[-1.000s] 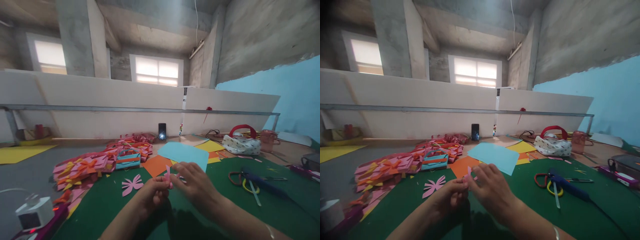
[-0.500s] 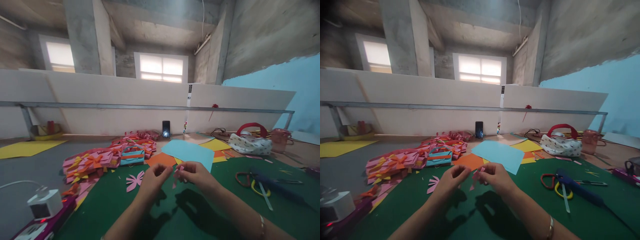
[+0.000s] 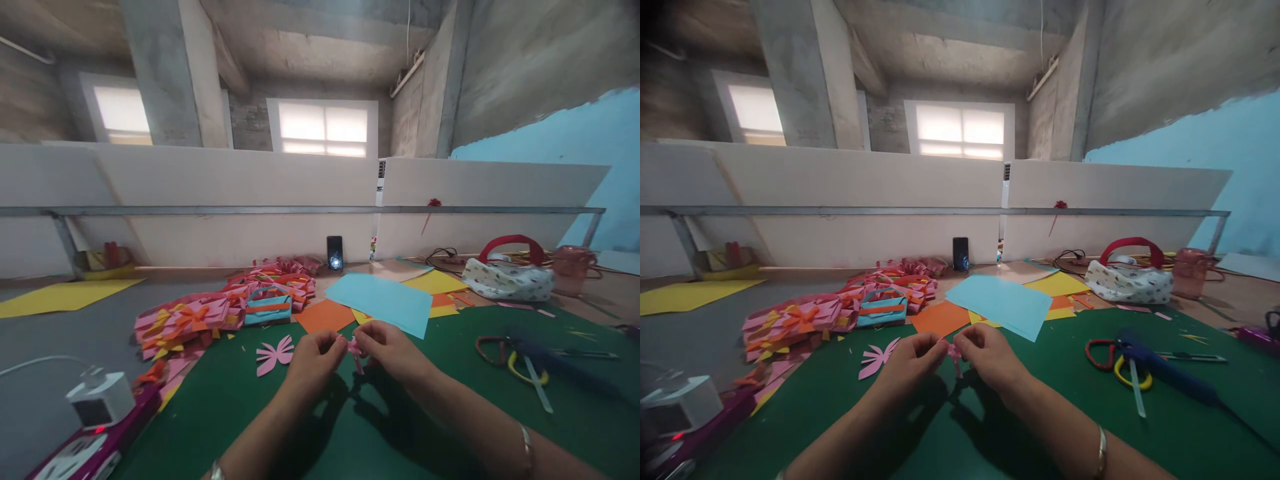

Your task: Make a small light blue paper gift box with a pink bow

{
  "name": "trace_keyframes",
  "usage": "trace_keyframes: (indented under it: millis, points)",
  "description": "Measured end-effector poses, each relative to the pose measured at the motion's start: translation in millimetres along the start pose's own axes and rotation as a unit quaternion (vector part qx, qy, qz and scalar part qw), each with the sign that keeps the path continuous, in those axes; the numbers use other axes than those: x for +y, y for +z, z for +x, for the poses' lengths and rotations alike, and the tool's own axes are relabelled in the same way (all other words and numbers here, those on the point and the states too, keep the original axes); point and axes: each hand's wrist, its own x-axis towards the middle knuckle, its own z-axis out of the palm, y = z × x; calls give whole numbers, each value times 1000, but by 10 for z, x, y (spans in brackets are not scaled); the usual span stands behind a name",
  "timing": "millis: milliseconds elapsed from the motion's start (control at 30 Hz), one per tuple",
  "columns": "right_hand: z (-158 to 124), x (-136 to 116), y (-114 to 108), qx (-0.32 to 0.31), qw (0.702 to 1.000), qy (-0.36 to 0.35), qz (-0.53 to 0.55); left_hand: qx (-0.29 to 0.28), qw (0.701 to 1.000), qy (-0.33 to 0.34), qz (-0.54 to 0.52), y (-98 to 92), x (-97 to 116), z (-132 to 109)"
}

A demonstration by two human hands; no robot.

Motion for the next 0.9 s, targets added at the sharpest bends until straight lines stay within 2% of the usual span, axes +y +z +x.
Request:
trace_keyframes:
  millis: [133, 233, 467, 567, 667, 767, 900]
  points:
    - [-15, -13, 64, 55, 998, -20, -8, -18, 1000, 9, -6, 43, -15, -12]
    - [-6, 3, 93, 77, 995, -46, -43, -45, 998, -12, -28, 76, -47, -16]
    - [-15, 6, 75, 38, 984, -142, -98, -109, 981, -57, -153, 87, -160, 17]
    - [-42, -11, 58, 27, 974, -181, -132, -107, 975, -64, -184, 75, -141, 20]
    - [-41, -1, 46, 14, 976, -167, -136, -63, 988, -42, -133, 55, -95, 15]
    - [-15, 27, 49, 4, 991, -105, -89, -9, 995, -23, -97, 40, -88, 26]
    - [1, 43, 76, 14, 994, -74, -78, -17, 991, -33, -128, 51, -131, 52]
